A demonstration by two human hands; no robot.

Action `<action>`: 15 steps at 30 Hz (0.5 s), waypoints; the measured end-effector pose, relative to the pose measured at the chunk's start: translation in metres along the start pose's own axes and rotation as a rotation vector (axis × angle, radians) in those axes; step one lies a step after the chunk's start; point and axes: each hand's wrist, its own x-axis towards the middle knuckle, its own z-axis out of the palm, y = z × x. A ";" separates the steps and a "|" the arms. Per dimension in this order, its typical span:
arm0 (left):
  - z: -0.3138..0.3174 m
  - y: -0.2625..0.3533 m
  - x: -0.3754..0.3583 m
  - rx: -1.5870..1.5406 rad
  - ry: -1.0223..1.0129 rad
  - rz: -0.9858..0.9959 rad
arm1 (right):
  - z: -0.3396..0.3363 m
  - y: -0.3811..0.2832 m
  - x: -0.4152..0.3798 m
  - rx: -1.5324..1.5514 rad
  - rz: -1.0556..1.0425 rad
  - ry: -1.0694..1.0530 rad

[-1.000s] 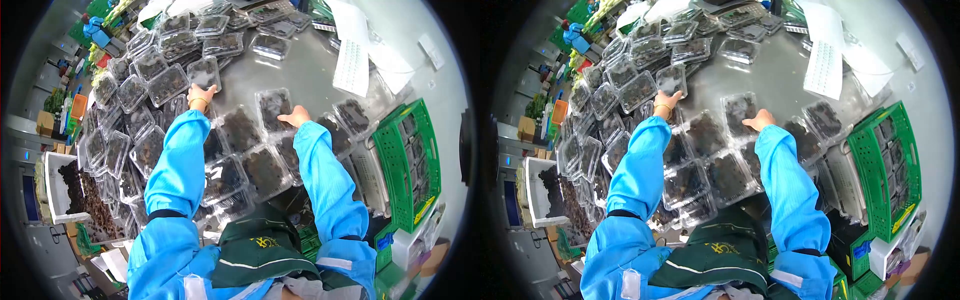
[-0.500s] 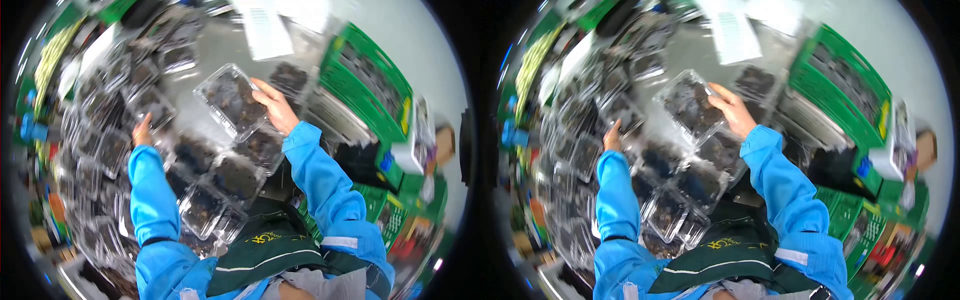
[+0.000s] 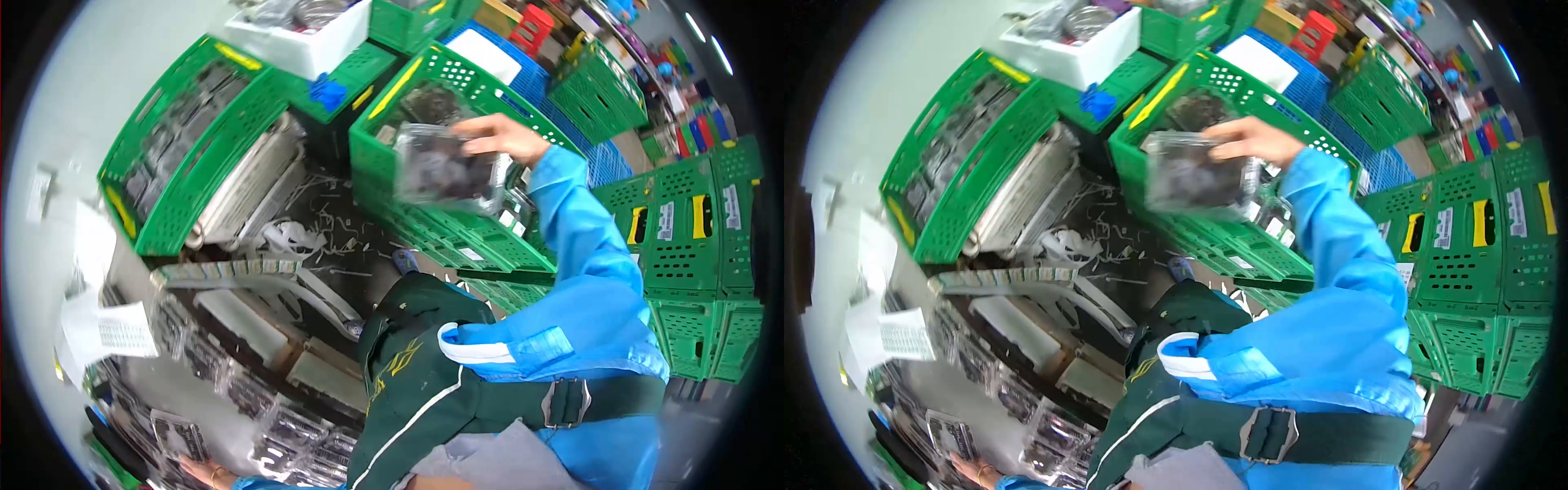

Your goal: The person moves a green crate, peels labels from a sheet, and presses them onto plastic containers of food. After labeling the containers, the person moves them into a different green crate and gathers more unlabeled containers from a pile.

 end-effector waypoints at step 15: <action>0.410 0.128 -0.532 0.529 -1.997 0.298 | -0.029 0.086 0.012 0.009 -0.405 0.026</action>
